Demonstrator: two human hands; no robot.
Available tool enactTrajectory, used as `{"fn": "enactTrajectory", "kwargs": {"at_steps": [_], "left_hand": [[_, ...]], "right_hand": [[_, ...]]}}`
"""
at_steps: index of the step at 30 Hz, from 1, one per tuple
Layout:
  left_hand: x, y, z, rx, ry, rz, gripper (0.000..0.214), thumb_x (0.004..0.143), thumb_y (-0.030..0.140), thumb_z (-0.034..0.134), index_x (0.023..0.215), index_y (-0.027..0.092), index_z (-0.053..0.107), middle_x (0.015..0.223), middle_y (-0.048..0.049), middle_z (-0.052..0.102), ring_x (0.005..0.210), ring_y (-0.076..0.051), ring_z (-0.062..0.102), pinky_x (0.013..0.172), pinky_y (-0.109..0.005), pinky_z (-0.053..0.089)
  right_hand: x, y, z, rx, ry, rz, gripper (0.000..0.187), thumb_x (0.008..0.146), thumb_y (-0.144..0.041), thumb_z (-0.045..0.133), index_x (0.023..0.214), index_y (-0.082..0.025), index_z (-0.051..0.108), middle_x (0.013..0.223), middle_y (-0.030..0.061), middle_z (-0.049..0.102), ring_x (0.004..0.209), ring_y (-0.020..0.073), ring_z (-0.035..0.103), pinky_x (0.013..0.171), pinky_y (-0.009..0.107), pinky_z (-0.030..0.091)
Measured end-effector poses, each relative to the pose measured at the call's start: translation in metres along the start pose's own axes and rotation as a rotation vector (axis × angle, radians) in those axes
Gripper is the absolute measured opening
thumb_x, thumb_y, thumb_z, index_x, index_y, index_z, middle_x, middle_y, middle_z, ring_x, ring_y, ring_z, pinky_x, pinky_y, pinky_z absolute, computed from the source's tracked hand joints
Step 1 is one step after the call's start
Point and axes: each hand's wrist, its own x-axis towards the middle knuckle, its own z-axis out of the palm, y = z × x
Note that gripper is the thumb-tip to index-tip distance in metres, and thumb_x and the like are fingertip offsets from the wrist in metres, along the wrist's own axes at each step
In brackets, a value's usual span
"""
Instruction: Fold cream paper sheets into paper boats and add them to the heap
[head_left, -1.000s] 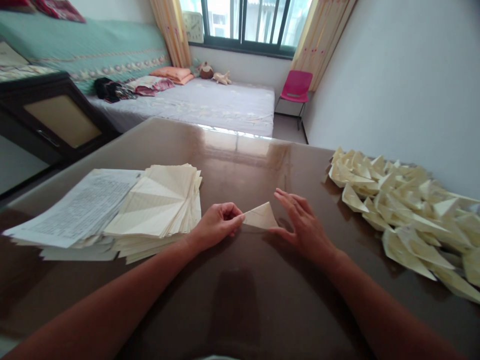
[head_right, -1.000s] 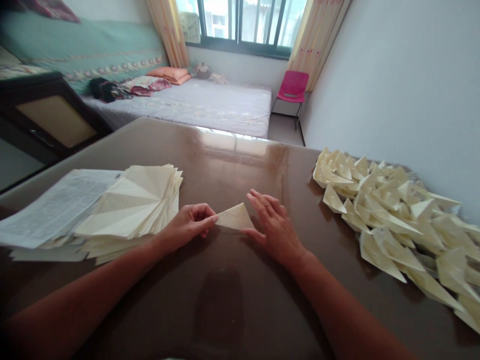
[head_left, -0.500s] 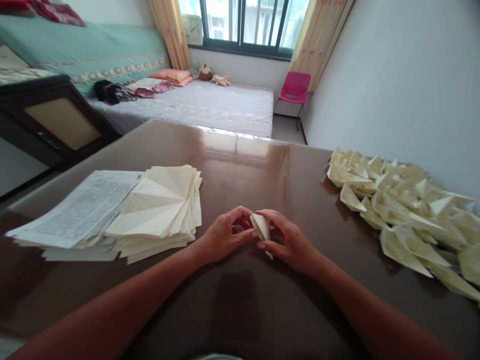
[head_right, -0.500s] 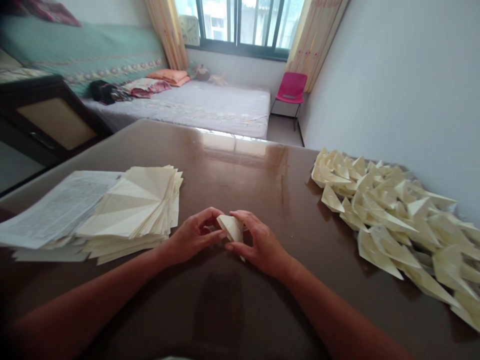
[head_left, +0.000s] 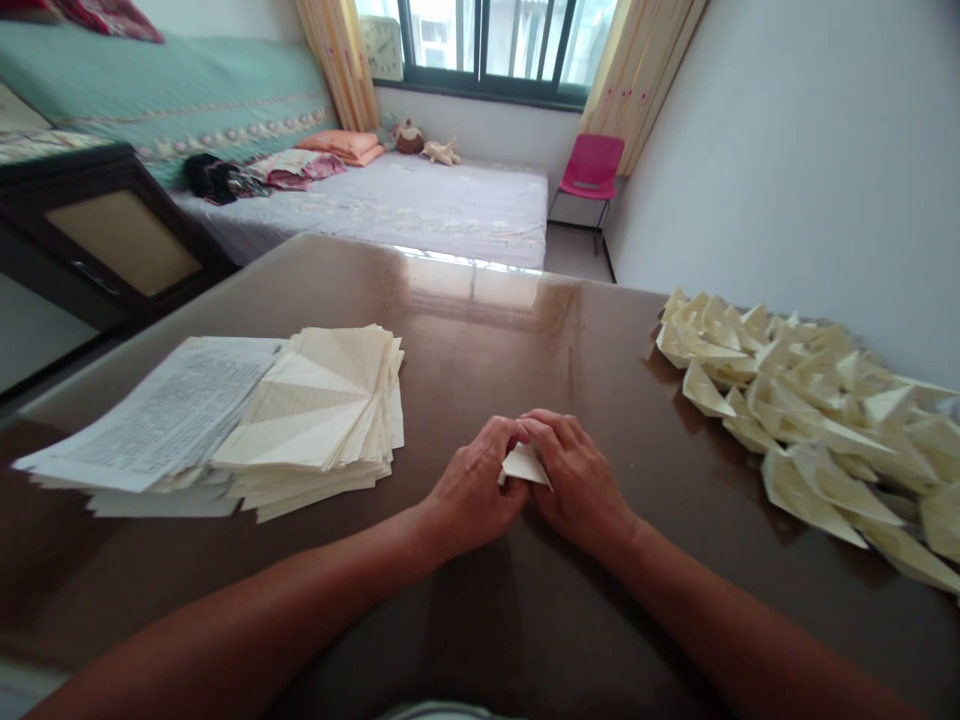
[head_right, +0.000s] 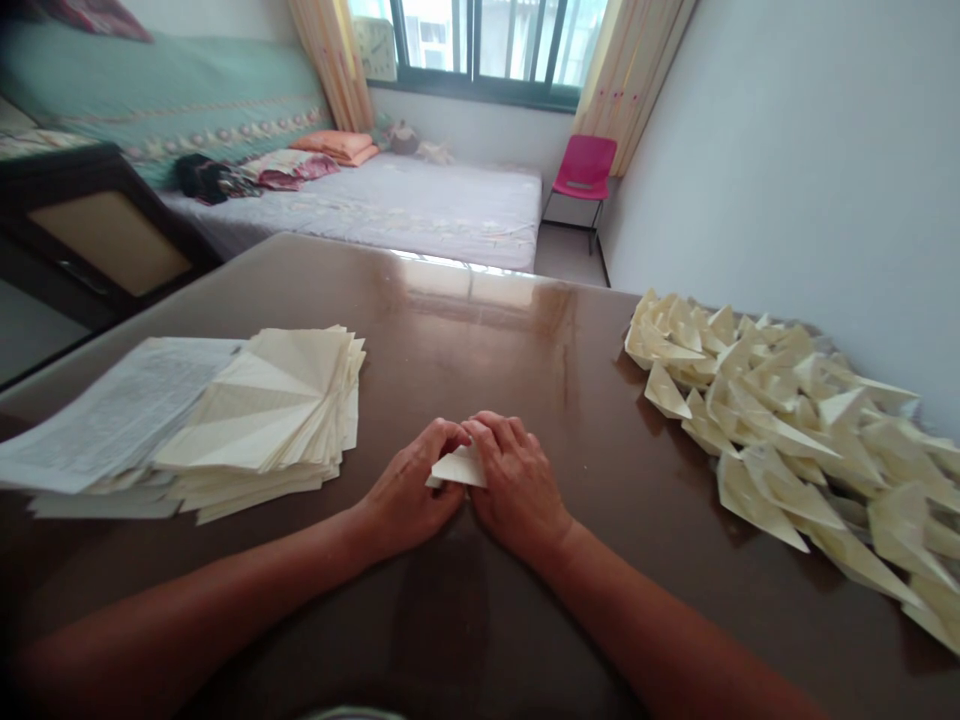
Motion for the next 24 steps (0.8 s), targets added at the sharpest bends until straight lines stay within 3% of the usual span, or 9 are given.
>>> {"fn": "enactTrajectory", "kwargs": {"at_steps": [4, 8, 12, 18, 24], "left_hand": [[0.001, -0.001, 0.002, -0.012, 0.032, -0.040, 0.031, 0.075, 0.014, 0.052, 0.104, 0.021, 0.044, 0.092, -0.0014, 0.054, 0.079, -0.016, 0.056, 0.069, -0.028, 0.045], [0.005, -0.007, 0.004, -0.061, 0.069, -0.096, 0.026, 0.078, 0.017, 0.053, 0.102, 0.019, 0.044, 0.087, -0.0004, 0.052, 0.071, -0.013, 0.052, 0.063, -0.025, 0.044], [0.009, -0.013, 0.001, 0.013, 0.069, -0.056, 0.024, 0.075, 0.011, 0.050, 0.097, 0.019, 0.046, 0.086, -0.0010, 0.051, 0.075, -0.014, 0.051, 0.064, -0.025, 0.044], [0.011, -0.019, -0.009, 0.233, -0.052, -0.031, 0.028, 0.068, 0.008, 0.049, 0.093, 0.021, 0.046, 0.087, 0.0003, 0.053, 0.073, -0.015, 0.052, 0.063, -0.026, 0.041], [0.007, -0.021, -0.021, 0.468, -0.174, 0.055, 0.021, 0.074, 0.016, 0.053, 0.093, 0.024, 0.049, 0.096, -0.0014, 0.055, 0.086, -0.019, 0.054, 0.068, -0.028, 0.044]], "right_hand": [[0.002, 0.002, 0.001, 0.120, 0.014, 0.026, 0.037, 0.080, -0.012, 0.047, 0.116, -0.021, 0.047, 0.108, 0.0108, 0.054, 0.093, 0.0224, 0.056, 0.082, 0.034, 0.050], [0.004, 0.006, 0.007, 0.213, 0.065, 0.076, 0.036, 0.082, -0.011, 0.046, 0.116, -0.020, 0.048, 0.107, 0.0096, 0.053, 0.091, 0.0203, 0.057, 0.083, 0.031, 0.049], [0.005, 0.013, 0.008, 0.188, 0.034, 0.100, 0.030, 0.083, -0.013, 0.047, 0.113, -0.021, 0.051, 0.104, 0.0081, 0.056, 0.092, 0.0207, 0.057, 0.083, 0.032, 0.048], [0.003, 0.029, 0.007, 0.124, -0.011, 0.068, 0.028, 0.080, -0.011, 0.050, 0.106, -0.022, 0.053, 0.096, 0.0061, 0.059, 0.090, 0.0215, 0.054, 0.080, 0.035, 0.046], [0.003, 0.035, 0.002, 0.123, -0.056, -0.028, 0.025, 0.079, -0.009, 0.050, 0.101, -0.022, 0.053, 0.099, 0.0057, 0.059, 0.092, 0.0193, 0.053, 0.084, 0.033, 0.045]]}}
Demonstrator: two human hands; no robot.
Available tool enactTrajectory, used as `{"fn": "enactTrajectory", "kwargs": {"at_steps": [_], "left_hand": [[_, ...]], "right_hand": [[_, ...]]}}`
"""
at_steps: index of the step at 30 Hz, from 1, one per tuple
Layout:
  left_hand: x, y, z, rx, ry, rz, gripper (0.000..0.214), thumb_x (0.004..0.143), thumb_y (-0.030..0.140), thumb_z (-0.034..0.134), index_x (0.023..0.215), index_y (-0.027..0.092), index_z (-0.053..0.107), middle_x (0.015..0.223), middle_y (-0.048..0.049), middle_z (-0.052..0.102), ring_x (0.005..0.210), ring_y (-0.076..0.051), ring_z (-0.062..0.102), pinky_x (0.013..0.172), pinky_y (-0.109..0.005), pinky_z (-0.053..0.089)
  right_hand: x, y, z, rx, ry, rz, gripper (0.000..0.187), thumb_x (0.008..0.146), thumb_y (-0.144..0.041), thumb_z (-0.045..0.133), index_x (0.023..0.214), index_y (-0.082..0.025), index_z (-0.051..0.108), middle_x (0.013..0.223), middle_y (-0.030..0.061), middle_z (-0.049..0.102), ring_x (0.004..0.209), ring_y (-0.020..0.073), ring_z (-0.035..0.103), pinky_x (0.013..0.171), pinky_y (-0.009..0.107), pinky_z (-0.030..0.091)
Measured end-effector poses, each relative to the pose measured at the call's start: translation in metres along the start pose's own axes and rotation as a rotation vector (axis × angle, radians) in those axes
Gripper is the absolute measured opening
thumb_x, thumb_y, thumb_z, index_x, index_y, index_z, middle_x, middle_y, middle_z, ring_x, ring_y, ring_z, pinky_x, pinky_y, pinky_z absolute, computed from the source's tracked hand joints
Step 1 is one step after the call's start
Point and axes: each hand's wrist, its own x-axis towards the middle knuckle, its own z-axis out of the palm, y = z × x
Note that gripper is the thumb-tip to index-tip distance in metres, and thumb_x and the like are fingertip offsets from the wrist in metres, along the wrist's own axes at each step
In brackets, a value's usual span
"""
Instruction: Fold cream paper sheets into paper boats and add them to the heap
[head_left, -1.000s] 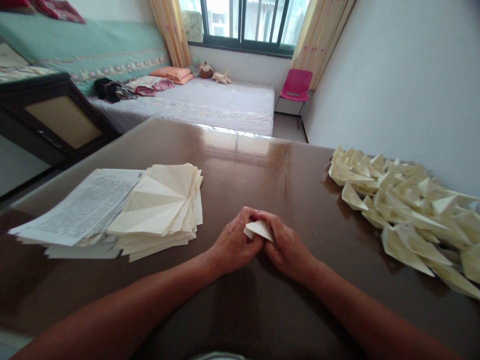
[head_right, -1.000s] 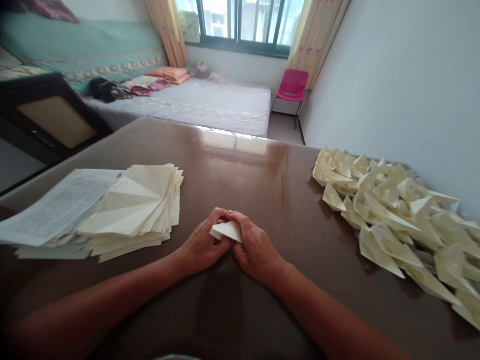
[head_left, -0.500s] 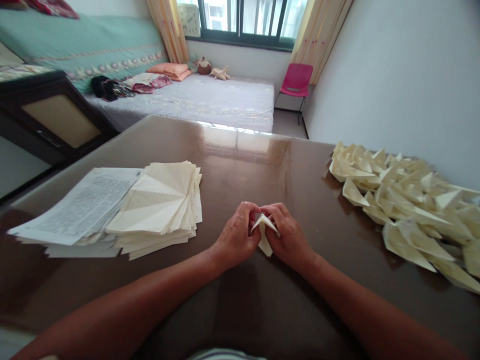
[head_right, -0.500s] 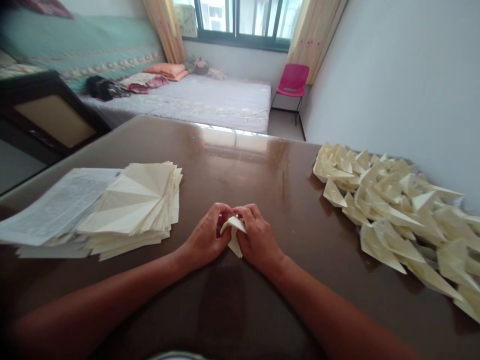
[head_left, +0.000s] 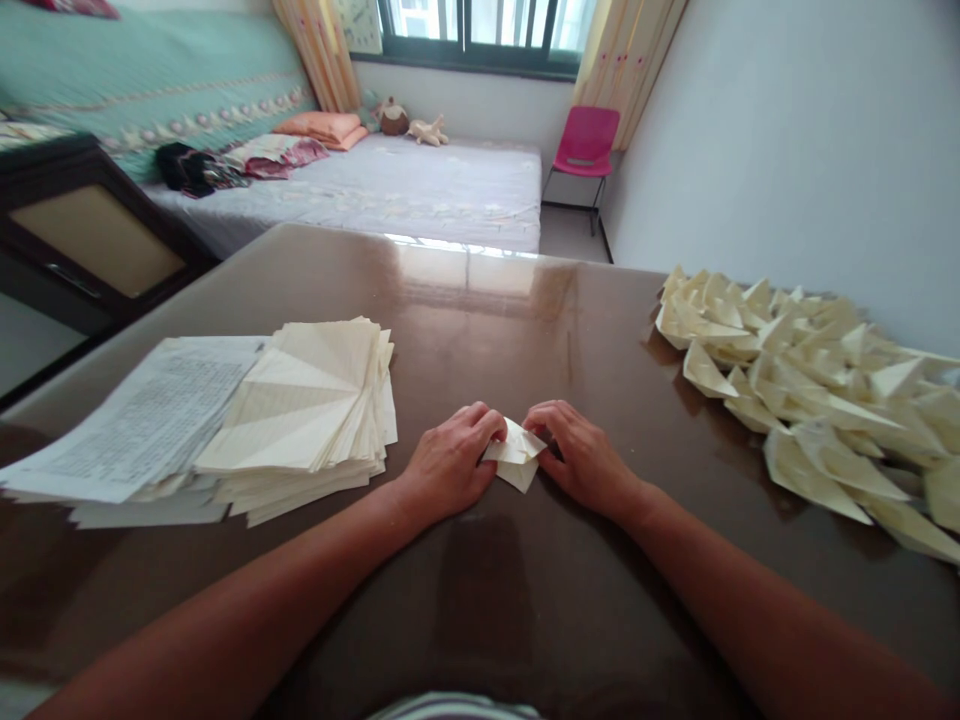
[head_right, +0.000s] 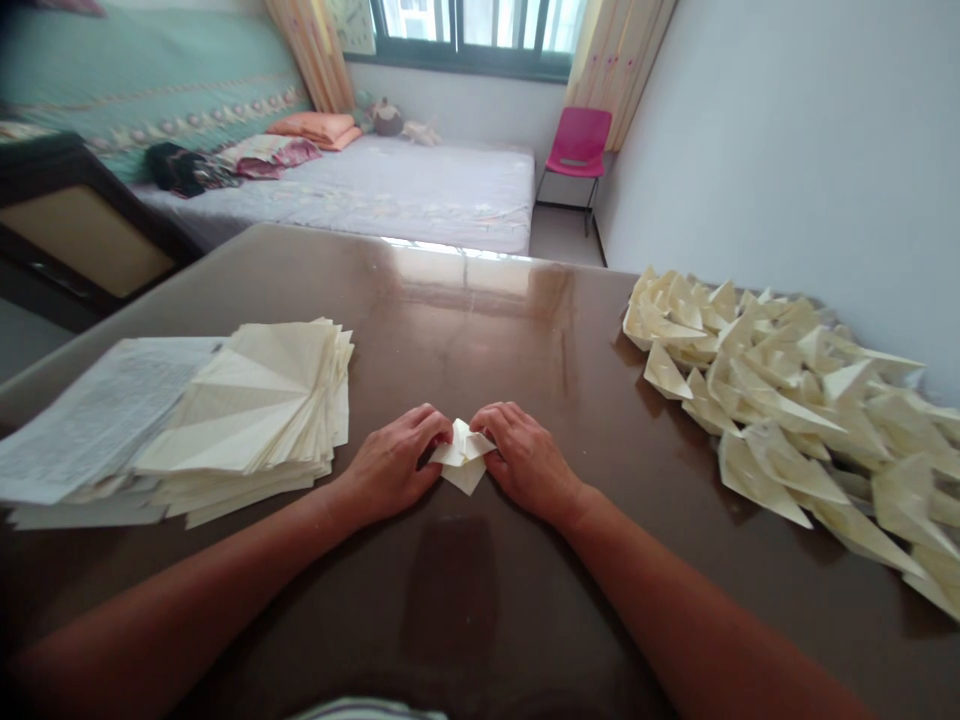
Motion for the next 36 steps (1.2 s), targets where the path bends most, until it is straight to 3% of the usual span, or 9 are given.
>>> {"fn": "enactTrajectory", "kwargs": {"at_steps": [4, 7, 12, 20, 30, 33, 36], "left_hand": [[-0.003, -0.007, -0.004, 0.032, 0.012, 0.075, 0.025, 0.079, 0.021, 0.056, 0.103, 0.024, 0.051, 0.107, -0.0025, 0.056, 0.098, -0.019, 0.053, 0.075, -0.028, 0.046], [-0.003, -0.013, -0.008, 0.052, 0.036, 0.226, 0.013, 0.089, 0.024, 0.050, 0.100, 0.022, 0.055, 0.109, -0.0034, 0.058, 0.101, -0.018, 0.051, 0.081, -0.026, 0.046], [-0.002, -0.020, -0.018, 0.021, -0.084, 0.454, 0.025, 0.097, 0.023, 0.039, 0.092, 0.021, 0.063, 0.104, -0.0046, 0.063, 0.096, -0.015, 0.053, 0.080, -0.022, 0.045], [-0.004, -0.023, -0.018, -0.003, -0.090, 0.504, 0.026, 0.096, 0.023, 0.040, 0.094, 0.021, 0.067, 0.099, -0.0066, 0.064, 0.096, -0.015, 0.055, 0.083, -0.023, 0.046], [-0.003, -0.023, -0.017, 0.039, -0.082, 0.531, 0.025, 0.097, 0.024, 0.040, 0.106, 0.022, 0.063, 0.096, -0.0063, 0.064, 0.094, -0.016, 0.054, 0.080, -0.024, 0.045], [-0.003, -0.023, -0.013, 0.088, -0.078, 0.542, 0.030, 0.097, 0.028, 0.041, 0.123, 0.023, 0.055, 0.103, -0.0064, 0.064, 0.094, -0.017, 0.054, 0.081, -0.026, 0.046], [-0.003, -0.021, -0.010, 0.158, -0.101, 0.561, 0.032, 0.097, 0.030, 0.041, 0.127, 0.025, 0.053, 0.117, -0.0054, 0.061, 0.096, -0.017, 0.052, 0.086, -0.028, 0.045]], "right_hand": [[0.000, 0.004, -0.008, -0.050, -0.072, -0.079, 0.019, 0.082, -0.012, 0.052, 0.096, -0.023, 0.058, 0.107, 0.0055, 0.060, 0.100, 0.0192, 0.053, 0.089, 0.034, 0.044], [0.000, 0.007, -0.012, -0.085, -0.102, -0.086, 0.016, 0.085, -0.016, 0.052, 0.097, -0.024, 0.060, 0.105, 0.0053, 0.060, 0.098, 0.0191, 0.053, 0.088, 0.033, 0.045], [0.000, 0.008, -0.018, -0.123, -0.175, -0.137, 0.018, 0.088, -0.019, 0.050, 0.100, -0.023, 0.063, 0.104, 0.0059, 0.061, 0.097, 0.0185, 0.054, 0.086, 0.032, 0.046], [0.003, 0.007, -0.028, -0.131, -0.220, -0.273, 0.029, 0.094, -0.022, 0.043, 0.111, -0.031, 0.066, 0.102, 0.0039, 0.064, 0.088, 0.0147, 0.055, 0.082, 0.029, 0.045], [0.002, 0.016, -0.034, -0.137, -0.304, -0.228, 0.037, 0.088, -0.014, 0.047, 0.113, -0.033, 0.067, 0.109, 0.0031, 0.063, 0.093, 0.0155, 0.054, 0.085, 0.031, 0.043], [0.002, 0.014, -0.036, -0.153, -0.315, -0.232, 0.041, 0.085, -0.013, 0.050, 0.116, -0.035, 0.065, 0.112, 0.0015, 0.063, 0.095, 0.0162, 0.054, 0.087, 0.033, 0.042], [0.002, 0.013, -0.038, -0.167, -0.312, -0.225, 0.043, 0.081, -0.013, 0.052, 0.116, -0.035, 0.065, 0.113, 0.0004, 0.064, 0.096, 0.0175, 0.055, 0.087, 0.034, 0.041]]}}
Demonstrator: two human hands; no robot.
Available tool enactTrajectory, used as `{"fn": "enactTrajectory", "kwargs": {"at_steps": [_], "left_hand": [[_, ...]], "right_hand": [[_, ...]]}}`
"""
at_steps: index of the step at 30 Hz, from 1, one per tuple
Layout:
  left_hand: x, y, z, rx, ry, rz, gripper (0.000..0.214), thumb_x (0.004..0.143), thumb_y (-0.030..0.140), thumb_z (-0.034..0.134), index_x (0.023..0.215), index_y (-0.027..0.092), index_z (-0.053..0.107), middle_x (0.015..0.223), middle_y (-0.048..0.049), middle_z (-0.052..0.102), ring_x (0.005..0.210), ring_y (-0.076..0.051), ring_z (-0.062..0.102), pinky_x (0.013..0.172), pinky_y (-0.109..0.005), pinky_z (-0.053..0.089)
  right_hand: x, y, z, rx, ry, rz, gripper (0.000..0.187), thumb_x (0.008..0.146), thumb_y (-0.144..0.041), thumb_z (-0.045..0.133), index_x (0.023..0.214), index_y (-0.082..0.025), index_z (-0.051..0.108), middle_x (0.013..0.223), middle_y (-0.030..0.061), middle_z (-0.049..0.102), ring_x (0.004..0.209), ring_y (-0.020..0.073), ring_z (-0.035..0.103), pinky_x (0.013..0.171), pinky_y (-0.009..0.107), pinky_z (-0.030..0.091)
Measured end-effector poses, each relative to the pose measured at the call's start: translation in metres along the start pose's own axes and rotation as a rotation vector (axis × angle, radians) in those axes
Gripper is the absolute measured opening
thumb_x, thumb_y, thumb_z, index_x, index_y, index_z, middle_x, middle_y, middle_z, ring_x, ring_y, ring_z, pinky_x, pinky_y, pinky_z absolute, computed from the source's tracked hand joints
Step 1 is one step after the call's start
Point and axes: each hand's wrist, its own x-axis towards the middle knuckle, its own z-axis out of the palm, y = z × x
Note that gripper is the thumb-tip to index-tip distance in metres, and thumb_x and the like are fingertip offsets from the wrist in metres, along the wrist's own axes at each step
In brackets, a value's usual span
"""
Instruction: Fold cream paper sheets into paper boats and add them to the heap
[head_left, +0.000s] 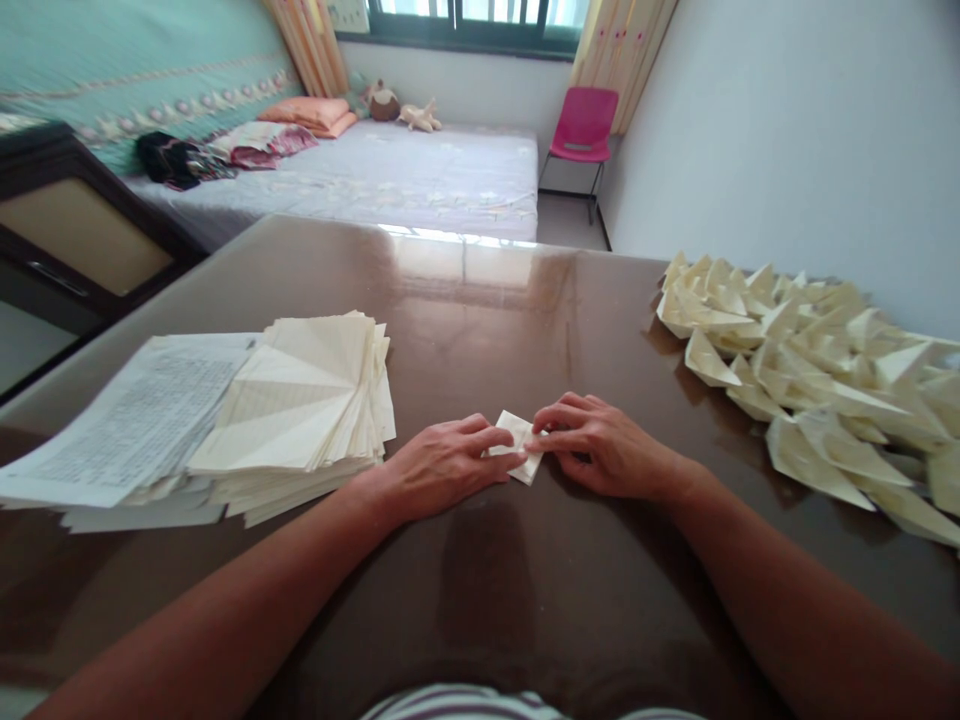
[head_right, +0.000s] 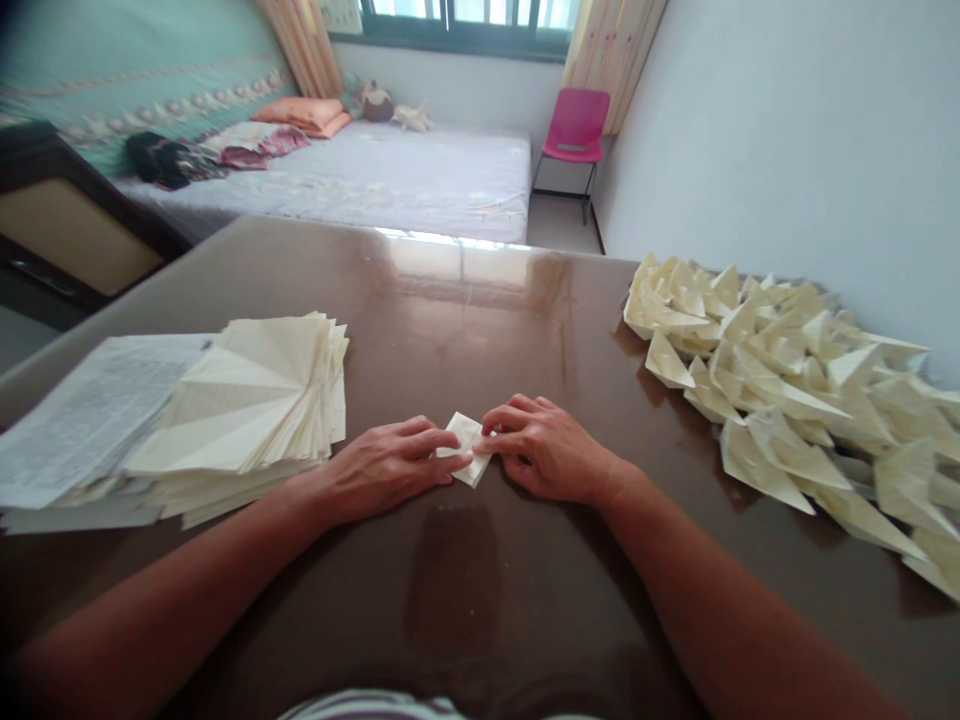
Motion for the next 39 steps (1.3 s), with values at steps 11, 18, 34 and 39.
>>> {"fn": "enactTrajectory", "kwargs": {"at_steps": [11, 18, 34, 39], "left_hand": [[0.004, 0.005, 0.003, -0.015, 0.048, 0.013, 0.026, 0.095, 0.029, 0.045, 0.116, 0.024, 0.060, 0.114, -0.0047, 0.061, 0.122, -0.020, 0.046, 0.105, -0.034, 0.040], [0.004, 0.001, 0.009, -0.019, 0.087, 0.023, 0.027, 0.096, 0.024, 0.044, 0.118, 0.022, 0.059, 0.118, -0.0052, 0.061, 0.126, -0.018, 0.044, 0.106, -0.032, 0.042], [-0.004, -0.001, 0.012, 0.123, 0.069, -0.081, 0.040, 0.095, 0.035, 0.045, 0.127, 0.013, 0.054, 0.134, -0.0091, 0.056, 0.129, -0.022, 0.047, 0.109, -0.037, 0.040], [-0.010, 0.003, -0.003, 0.121, -0.002, -0.133, 0.038, 0.095, 0.034, 0.045, 0.129, 0.018, 0.053, 0.135, -0.0072, 0.055, 0.126, -0.022, 0.049, 0.106, -0.037, 0.041]], "right_hand": [[-0.004, 0.006, -0.002, -0.035, 0.067, 0.010, 0.027, 0.079, -0.011, 0.053, 0.095, -0.026, 0.070, 0.101, -0.0008, 0.072, 0.091, 0.0179, 0.056, 0.078, 0.034, 0.038], [0.004, -0.013, 0.011, -0.099, 0.092, 0.021, 0.043, 0.093, -0.023, 0.042, 0.135, -0.020, 0.049, 0.132, 0.0065, 0.058, 0.119, 0.0203, 0.048, 0.098, 0.038, 0.038], [0.002, -0.025, 0.033, -0.222, -0.064, 0.080, 0.091, 0.086, -0.069, 0.036, 0.151, -0.010, 0.013, 0.155, 0.0151, 0.020, 0.144, 0.0255, 0.012, 0.116, 0.046, 0.016], [0.002, -0.029, 0.035, -0.215, -0.080, 0.083, 0.093, 0.085, -0.071, 0.034, 0.150, -0.008, 0.014, 0.155, 0.0172, 0.019, 0.144, 0.0261, 0.012, 0.116, 0.046, 0.017]]}}
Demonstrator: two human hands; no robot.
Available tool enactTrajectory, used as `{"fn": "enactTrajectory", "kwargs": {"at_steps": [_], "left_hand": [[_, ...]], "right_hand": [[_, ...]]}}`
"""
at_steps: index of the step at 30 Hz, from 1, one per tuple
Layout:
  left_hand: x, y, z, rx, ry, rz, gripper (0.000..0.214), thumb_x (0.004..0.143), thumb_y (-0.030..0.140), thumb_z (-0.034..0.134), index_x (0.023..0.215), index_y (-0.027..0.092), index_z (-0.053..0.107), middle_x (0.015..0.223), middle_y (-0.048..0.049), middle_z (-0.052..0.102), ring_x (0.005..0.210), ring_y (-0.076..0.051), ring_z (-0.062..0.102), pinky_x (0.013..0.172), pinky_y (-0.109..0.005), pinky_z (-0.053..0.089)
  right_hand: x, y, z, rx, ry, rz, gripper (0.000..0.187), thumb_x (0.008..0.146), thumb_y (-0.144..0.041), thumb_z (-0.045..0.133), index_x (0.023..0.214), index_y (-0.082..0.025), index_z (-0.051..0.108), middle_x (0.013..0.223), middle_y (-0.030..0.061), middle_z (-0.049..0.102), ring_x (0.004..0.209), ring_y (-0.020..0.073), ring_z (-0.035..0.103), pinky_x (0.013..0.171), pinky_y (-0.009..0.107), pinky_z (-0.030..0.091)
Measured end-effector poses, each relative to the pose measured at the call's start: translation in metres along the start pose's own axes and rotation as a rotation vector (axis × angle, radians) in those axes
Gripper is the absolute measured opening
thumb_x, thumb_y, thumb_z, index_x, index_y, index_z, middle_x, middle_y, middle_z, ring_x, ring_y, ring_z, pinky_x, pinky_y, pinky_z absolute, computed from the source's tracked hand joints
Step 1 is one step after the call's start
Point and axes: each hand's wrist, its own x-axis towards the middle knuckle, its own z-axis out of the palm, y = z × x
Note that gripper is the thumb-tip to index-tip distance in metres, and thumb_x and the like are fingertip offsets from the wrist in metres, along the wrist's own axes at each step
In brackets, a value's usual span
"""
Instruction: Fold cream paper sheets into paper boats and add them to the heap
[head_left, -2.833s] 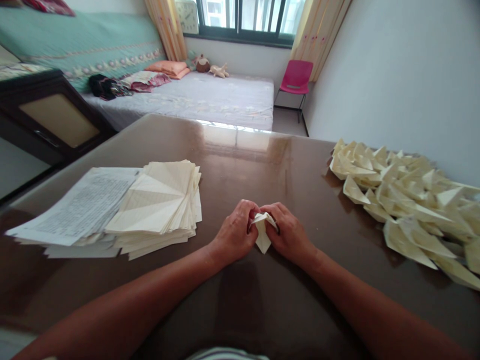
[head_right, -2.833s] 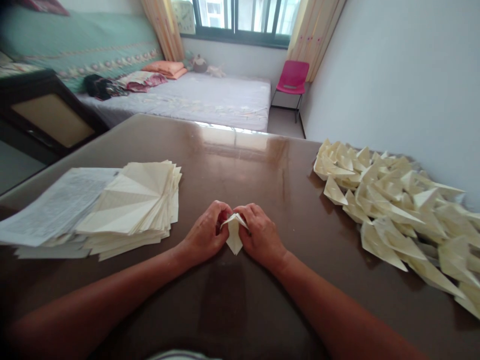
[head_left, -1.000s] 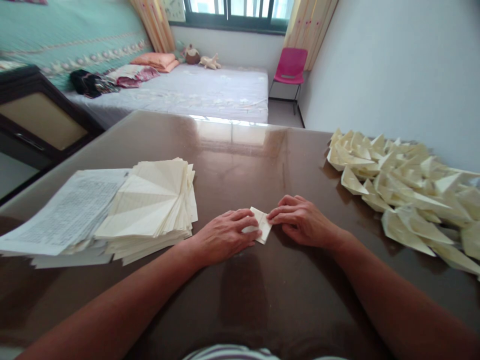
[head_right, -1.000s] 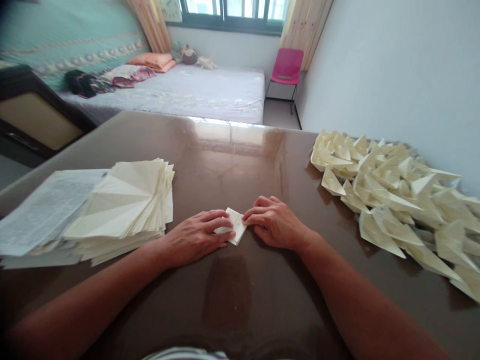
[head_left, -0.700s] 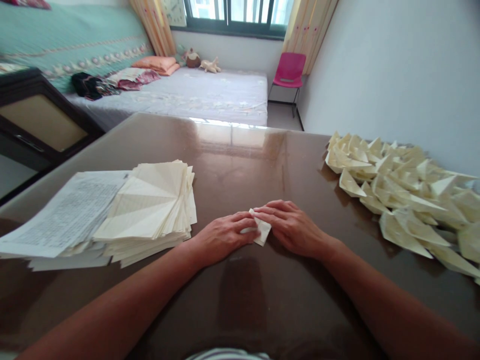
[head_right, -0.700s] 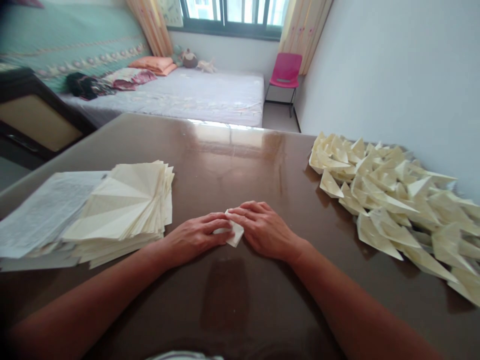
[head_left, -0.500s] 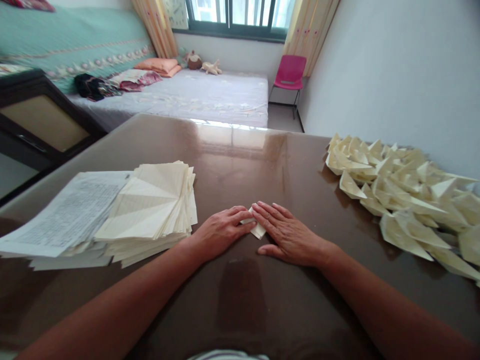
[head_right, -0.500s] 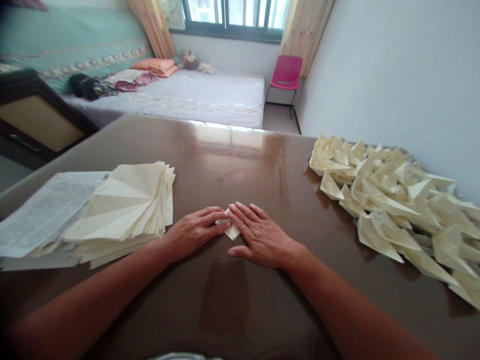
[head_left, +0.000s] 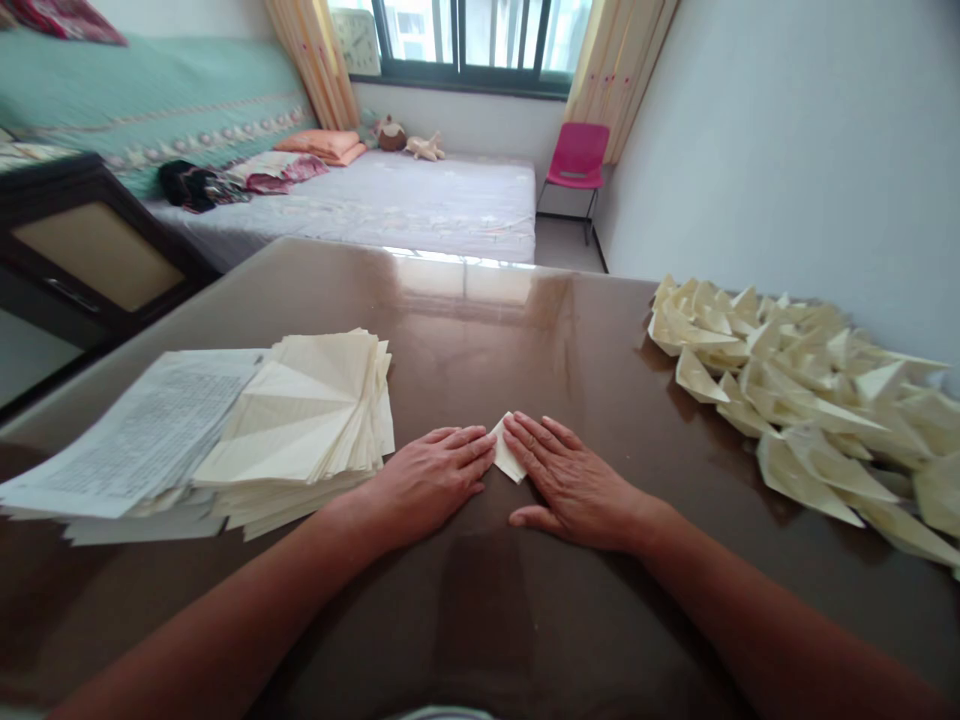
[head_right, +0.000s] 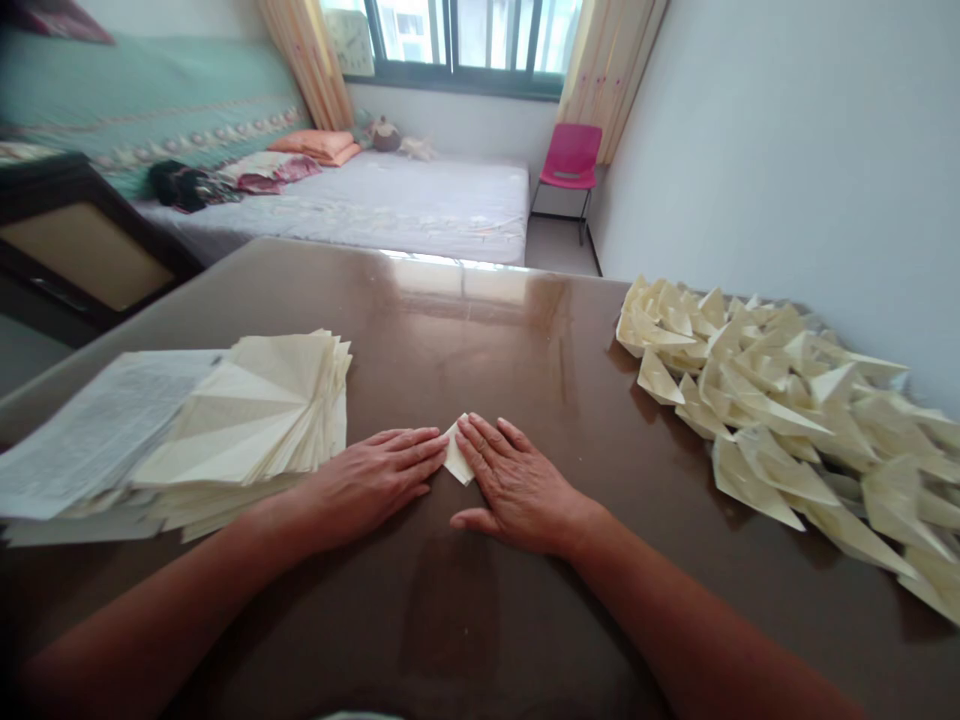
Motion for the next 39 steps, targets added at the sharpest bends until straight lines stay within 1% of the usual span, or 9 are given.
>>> {"fn": "enactTrajectory", "kwargs": {"at_steps": [6, 9, 11, 13, 18, 24, 29, 35, 39], "left_hand": [[0.005, -0.001, 0.002, -0.088, 0.069, -0.044, 0.029, 0.097, 0.032, 0.041, 0.115, 0.021, 0.062, 0.115, -0.0032, 0.067, 0.117, -0.017, 0.055, 0.104, -0.034, 0.042], [0.009, -0.001, 0.016, -0.094, 0.061, -0.069, 0.056, 0.094, 0.044, 0.043, 0.142, 0.016, 0.036, 0.145, -0.0106, 0.043, 0.137, -0.020, 0.035, 0.113, -0.037, 0.031], [0.010, 0.001, 0.022, -0.077, -0.016, -0.080, 0.076, 0.091, 0.055, 0.043, 0.149, 0.013, 0.017, 0.154, -0.0132, 0.025, 0.143, -0.022, 0.020, 0.116, -0.038, 0.022], [0.010, 0.003, 0.025, -0.062, -0.074, -0.090, 0.081, 0.090, 0.060, 0.039, 0.150, 0.013, 0.011, 0.156, -0.0137, 0.018, 0.145, -0.022, 0.013, 0.117, -0.038, 0.016], [0.011, 0.005, 0.022, -0.055, -0.081, -0.098, 0.076, 0.092, 0.059, 0.035, 0.149, 0.013, 0.013, 0.155, -0.0144, 0.019, 0.145, -0.023, 0.013, 0.117, -0.040, 0.012], [0.011, 0.008, 0.022, -0.067, -0.045, -0.139, 0.076, 0.091, 0.059, 0.036, 0.149, 0.014, 0.016, 0.155, -0.0130, 0.022, 0.144, -0.023, 0.015, 0.117, -0.041, 0.013], [0.008, 0.009, 0.021, -0.094, -0.026, -0.028, 0.072, 0.093, 0.054, 0.038, 0.150, 0.017, 0.015, 0.156, -0.0097, 0.019, 0.145, -0.019, 0.014, 0.117, -0.036, 0.012], [0.007, 0.010, 0.022, -0.113, -0.060, -0.015, 0.065, 0.095, 0.053, 0.034, 0.149, 0.021, 0.019, 0.155, -0.0069, 0.023, 0.144, -0.018, 0.018, 0.117, -0.035, 0.011], [0.008, 0.012, 0.022, -0.094, -0.039, -0.026, 0.064, 0.094, 0.053, 0.035, 0.148, 0.020, 0.025, 0.153, -0.0078, 0.028, 0.143, -0.020, 0.021, 0.116, -0.036, 0.014]], "right_hand": [[0.000, 0.005, -0.004, 0.035, -0.012, -0.009, 0.088, 0.087, -0.067, 0.036, 0.151, -0.011, 0.012, 0.155, 0.0152, 0.020, 0.144, 0.0245, 0.012, 0.116, 0.045, 0.019], [0.000, 0.003, -0.004, 0.039, 0.001, -0.007, 0.091, 0.086, -0.068, 0.037, 0.151, -0.009, 0.012, 0.154, 0.0172, 0.022, 0.144, 0.0250, 0.013, 0.116, 0.045, 0.019], [0.001, 0.000, -0.002, 0.029, 0.017, 0.011, 0.094, 0.085, -0.070, 0.038, 0.150, -0.007, 0.014, 0.154, 0.0188, 0.021, 0.144, 0.0261, 0.013, 0.116, 0.046, 0.018], [0.001, -0.001, 0.000, 0.019, 0.035, 0.036, 0.094, 0.085, -0.070, 0.037, 0.150, -0.006, 0.016, 0.154, 0.0192, 0.020, 0.144, 0.0268, 0.013, 0.116, 0.047, 0.018], [-0.001, 0.005, 0.001, 0.013, 0.062, 0.064, 0.091, 0.086, -0.068, 0.037, 0.150, -0.006, 0.015, 0.154, 0.0192, 0.020, 0.144, 0.0267, 0.012, 0.115, 0.047, 0.023], [0.000, 0.011, 0.001, -0.052, 0.041, 0.087, 0.082, 0.090, -0.063, 0.035, 0.150, -0.011, 0.018, 0.153, 0.0167, 0.024, 0.144, 0.0269, 0.016, 0.115, 0.051, 0.018], [-0.001, 0.016, -0.002, 0.013, 0.010, 0.071, 0.086, 0.087, -0.066, 0.038, 0.150, -0.011, 0.019, 0.155, 0.0164, 0.020, 0.144, 0.0272, 0.014, 0.115, 0.051, 0.017], [0.000, 0.031, -0.012, 0.139, 0.068, 0.092, 0.056, 0.099, -0.041, 0.025, 0.151, -0.021, 0.017, 0.155, 0.0078, 0.026, 0.144, 0.0186, 0.015, 0.115, 0.044, 0.022], [0.000, 0.027, -0.008, 0.011, 0.013, 0.071, 0.065, 0.095, -0.054, 0.032, 0.151, -0.023, 0.018, 0.153, 0.0069, 0.029, 0.144, 0.0228, 0.016, 0.114, 0.049, 0.018]]}}
